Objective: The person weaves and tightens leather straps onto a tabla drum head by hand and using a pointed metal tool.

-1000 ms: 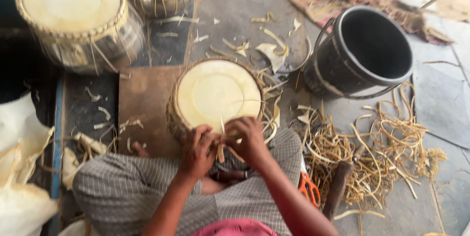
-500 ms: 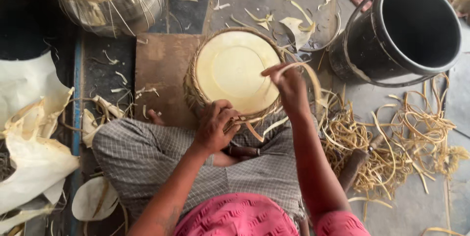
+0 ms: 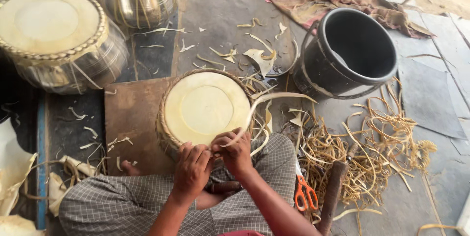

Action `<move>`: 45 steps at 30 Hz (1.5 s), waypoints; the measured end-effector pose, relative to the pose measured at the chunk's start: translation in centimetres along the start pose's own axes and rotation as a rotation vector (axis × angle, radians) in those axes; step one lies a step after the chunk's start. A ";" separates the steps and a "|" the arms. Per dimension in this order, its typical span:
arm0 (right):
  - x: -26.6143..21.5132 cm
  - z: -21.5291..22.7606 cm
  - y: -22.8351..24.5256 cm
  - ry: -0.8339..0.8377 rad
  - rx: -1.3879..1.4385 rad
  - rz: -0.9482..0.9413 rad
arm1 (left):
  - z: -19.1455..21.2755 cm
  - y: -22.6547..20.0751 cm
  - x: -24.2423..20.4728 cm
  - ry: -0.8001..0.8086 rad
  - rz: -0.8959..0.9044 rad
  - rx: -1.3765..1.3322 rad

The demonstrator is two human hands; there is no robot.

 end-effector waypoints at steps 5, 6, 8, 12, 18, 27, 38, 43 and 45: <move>-0.6 -1.4 -2.0 -0.028 -0.064 -0.069 | -1.4 0.7 -0.9 -0.034 0.062 -0.069; -0.7 -1.2 -2.3 -0.013 -0.061 -0.074 | -1.4 0.8 -1.0 -0.043 0.035 -0.057; -1.0 -0.4 -1.8 0.046 -0.038 -0.049 | -1.7 0.8 -0.8 -0.041 0.015 -0.074; 0.8 0.9 -0.5 0.129 0.059 0.102 | -1.5 1.3 0.5 -0.031 -0.018 -0.125; 0.1 0.9 0.7 -0.036 -0.044 0.186 | -1.0 1.6 -0.3 0.043 0.074 -0.085; 3.5 0.1 -8.3 0.318 0.334 -0.531 | -0.2 0.7 0.6 0.110 0.014 -0.151; -10.3 0.5 -0.6 0.846 0.234 -0.283 | -0.2 1.2 0.5 0.196 0.060 -0.215; -15.8 -5.1 -2.8 0.538 -0.257 0.069 | 0.3 0.2 1.4 0.170 0.006 -0.129; -17.7 -7.5 -5.7 0.640 -0.367 -0.010 | 0.5 0.5 1.6 0.176 0.021 -0.146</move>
Point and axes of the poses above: each hand's wrist, its own x-axis towards the middle knuckle, its own z-axis out of the back of the hand, y = z × x, the point moved 8 cm from there along x, towards the middle knuckle, and after that the axes turned 4 degrees about -x, right-handed, at the moved point
